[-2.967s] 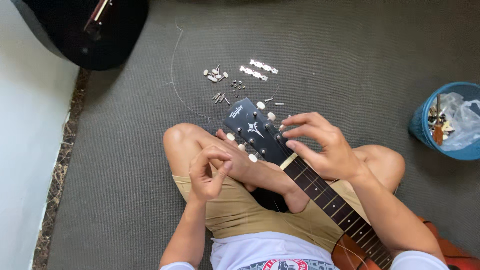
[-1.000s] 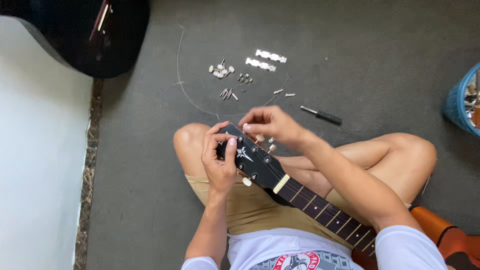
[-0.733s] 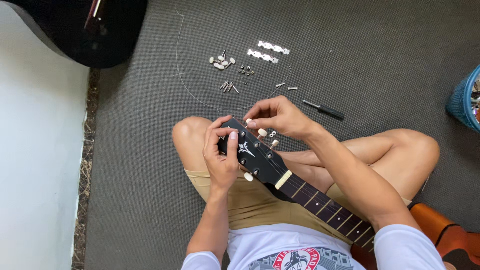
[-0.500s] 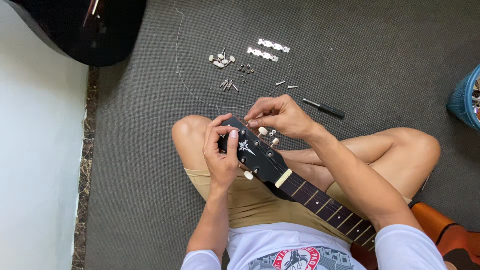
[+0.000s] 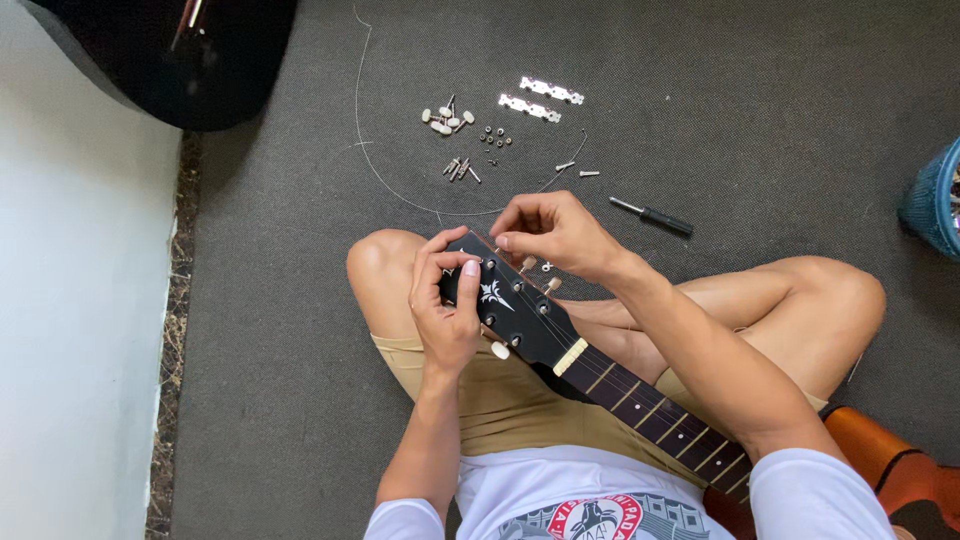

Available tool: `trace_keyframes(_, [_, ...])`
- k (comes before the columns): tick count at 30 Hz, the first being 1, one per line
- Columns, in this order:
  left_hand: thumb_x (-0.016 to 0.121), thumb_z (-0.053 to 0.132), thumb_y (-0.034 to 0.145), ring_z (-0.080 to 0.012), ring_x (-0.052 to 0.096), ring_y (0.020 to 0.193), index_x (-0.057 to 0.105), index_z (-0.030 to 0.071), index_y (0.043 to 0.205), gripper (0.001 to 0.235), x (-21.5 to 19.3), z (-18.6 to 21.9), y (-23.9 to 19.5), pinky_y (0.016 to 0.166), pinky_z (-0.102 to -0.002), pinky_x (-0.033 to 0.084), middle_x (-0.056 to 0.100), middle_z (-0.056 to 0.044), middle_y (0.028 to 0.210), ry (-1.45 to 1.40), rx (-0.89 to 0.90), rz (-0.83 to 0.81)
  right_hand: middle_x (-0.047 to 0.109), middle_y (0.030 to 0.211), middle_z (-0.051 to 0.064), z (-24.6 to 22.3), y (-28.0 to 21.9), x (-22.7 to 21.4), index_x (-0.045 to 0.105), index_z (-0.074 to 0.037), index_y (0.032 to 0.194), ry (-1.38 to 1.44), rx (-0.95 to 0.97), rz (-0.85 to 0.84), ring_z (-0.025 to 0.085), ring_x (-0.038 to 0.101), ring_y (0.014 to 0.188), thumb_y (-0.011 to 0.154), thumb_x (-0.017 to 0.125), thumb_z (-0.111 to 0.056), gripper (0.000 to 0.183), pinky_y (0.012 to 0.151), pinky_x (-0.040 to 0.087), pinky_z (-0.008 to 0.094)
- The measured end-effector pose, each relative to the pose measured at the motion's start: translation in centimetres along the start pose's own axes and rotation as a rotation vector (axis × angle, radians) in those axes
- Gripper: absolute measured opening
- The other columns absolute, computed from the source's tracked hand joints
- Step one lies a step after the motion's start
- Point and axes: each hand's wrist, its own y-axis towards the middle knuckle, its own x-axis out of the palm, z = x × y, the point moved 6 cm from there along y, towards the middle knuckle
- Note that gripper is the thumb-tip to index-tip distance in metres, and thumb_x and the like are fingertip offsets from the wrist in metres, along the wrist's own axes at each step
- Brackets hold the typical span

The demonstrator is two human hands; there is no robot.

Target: The person sits on the floor and replaces a guitar string on the headstock of an acoustic guitar. They thread the string through the tuning peg, wind it around the post, and adjust the tension.

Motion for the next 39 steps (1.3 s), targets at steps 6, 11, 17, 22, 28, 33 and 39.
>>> trace_keyframes(6, [0.063,0.021,0.099,-0.0272,0.067,0.107,0.068,0.006,0.091,0.017,0.0,-0.1,0.0,0.096,-0.040,0.048,0.069,-0.015,0.120,-0.001,0.001,0.001,0.075,0.081,0.013,-0.4,-0.6,-0.4,0.077,0.000,0.107,0.029,0.000,-0.031,0.016,0.074,0.076,0.090,0.075,-0.002,0.017,0.071,0.060,0.028])
trace_keyframes(11, [0.063,0.020,0.099,-0.0266,0.067,0.106,0.068,0.007,0.091,0.017,0.0,0.0,0.1,0.096,-0.040,0.048,0.069,-0.014,0.119,0.008,-0.006,0.001,0.076,0.084,0.014,-1.1,-0.7,-0.4,0.077,0.001,0.108,0.014,-0.030,-0.037,0.016,0.073,0.079,0.090,0.073,0.003,0.018,0.074,0.061,0.029])
trace_keyframes(17, [0.063,0.020,0.099,-0.0257,0.067,0.105,0.068,0.007,0.091,0.016,0.1,-0.1,0.1,0.096,-0.039,0.049,0.070,-0.013,0.119,0.016,-0.018,0.007,0.075,0.084,0.014,-0.7,-0.8,-0.4,0.078,0.002,0.108,0.020,-0.054,-0.033,0.016,0.073,0.079,0.090,0.073,0.005,0.019,0.074,0.062,0.030])
trace_keyframes(22, [0.063,0.020,0.099,-0.0250,0.067,0.106,0.069,0.008,0.091,0.016,0.0,-0.2,0.0,0.096,-0.039,0.049,0.070,-0.013,0.119,0.018,-0.025,0.013,0.075,0.086,0.015,-0.9,-0.9,-0.4,0.077,0.004,0.109,0.037,-0.046,-0.026,0.017,0.072,0.081,0.090,0.073,0.006,0.020,0.076,0.064,0.032])
trace_keyframes(28, [0.063,0.021,0.099,-0.0251,0.068,0.106,0.069,0.008,0.092,0.016,0.0,-0.2,-0.1,0.096,-0.039,0.049,0.070,-0.012,0.120,0.027,-0.019,0.007,0.071,0.075,0.011,-1.6,-0.7,-0.3,0.076,0.001,0.110,-0.070,-0.067,-0.061,0.014,0.068,0.070,0.093,0.072,0.000,0.018,0.067,0.062,0.029])
trace_keyframes(33, [0.061,0.019,0.101,-0.0266,0.067,0.107,0.073,0.009,0.096,0.016,0.2,0.0,-0.1,0.097,-0.041,0.050,0.070,-0.013,0.120,0.035,0.002,-0.012,0.067,0.071,0.008,-2.3,-0.9,0.2,0.075,-0.002,0.111,-0.069,-0.083,-0.107,0.012,0.064,0.068,0.097,0.067,-0.001,0.016,0.065,0.059,0.029])
trace_keyframes(39, [0.061,0.020,0.100,-0.0261,0.066,0.109,0.075,0.010,0.097,0.018,0.2,-0.3,-0.1,0.098,-0.041,0.048,0.069,-0.014,0.122,0.032,0.008,-0.040,0.070,0.074,0.010,-1.7,-1.0,0.1,0.076,-0.003,0.105,-0.062,-0.084,-0.096,0.014,0.064,0.071,0.095,0.065,0.005,0.017,0.067,0.058,0.030])
